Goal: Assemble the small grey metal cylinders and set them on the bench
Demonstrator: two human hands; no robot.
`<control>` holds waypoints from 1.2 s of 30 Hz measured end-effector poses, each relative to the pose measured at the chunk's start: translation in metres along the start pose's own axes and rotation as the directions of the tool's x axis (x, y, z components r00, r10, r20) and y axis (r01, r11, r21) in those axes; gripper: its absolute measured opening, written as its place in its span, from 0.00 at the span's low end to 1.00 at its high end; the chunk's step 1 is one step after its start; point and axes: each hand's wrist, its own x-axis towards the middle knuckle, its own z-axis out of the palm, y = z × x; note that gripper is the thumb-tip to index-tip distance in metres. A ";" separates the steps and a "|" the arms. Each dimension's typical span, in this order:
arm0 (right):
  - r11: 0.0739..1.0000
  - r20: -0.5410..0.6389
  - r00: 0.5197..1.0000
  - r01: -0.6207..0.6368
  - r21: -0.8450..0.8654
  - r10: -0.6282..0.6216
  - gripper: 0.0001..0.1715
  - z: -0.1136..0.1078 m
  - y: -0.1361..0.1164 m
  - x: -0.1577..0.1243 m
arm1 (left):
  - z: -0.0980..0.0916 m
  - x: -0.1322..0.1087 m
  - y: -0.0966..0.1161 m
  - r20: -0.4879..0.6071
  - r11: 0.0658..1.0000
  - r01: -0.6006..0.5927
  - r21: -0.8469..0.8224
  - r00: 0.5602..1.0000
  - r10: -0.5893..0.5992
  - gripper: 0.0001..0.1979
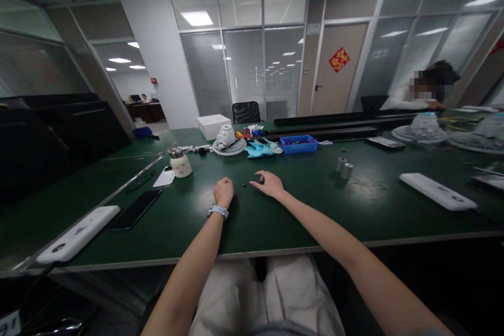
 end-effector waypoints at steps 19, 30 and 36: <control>0.983 0.191 0.966 0.180 -0.026 -0.172 0.20 0.036 -0.035 0.021 | 0.002 0.000 -0.004 0.029 0.999 0.003 -0.034 1.000 -0.002 0.11; 0.998 0.111 0.992 0.054 -0.015 -0.052 0.21 0.040 -0.035 0.017 | 0.004 0.001 -0.006 0.014 0.997 -0.025 -0.073 1.000 0.026 0.10; 0.994 0.064 0.994 0.097 -0.044 -0.094 0.17 0.011 -0.016 0.006 | 0.004 0.000 -0.006 0.021 0.995 -0.038 -0.088 0.999 0.040 0.11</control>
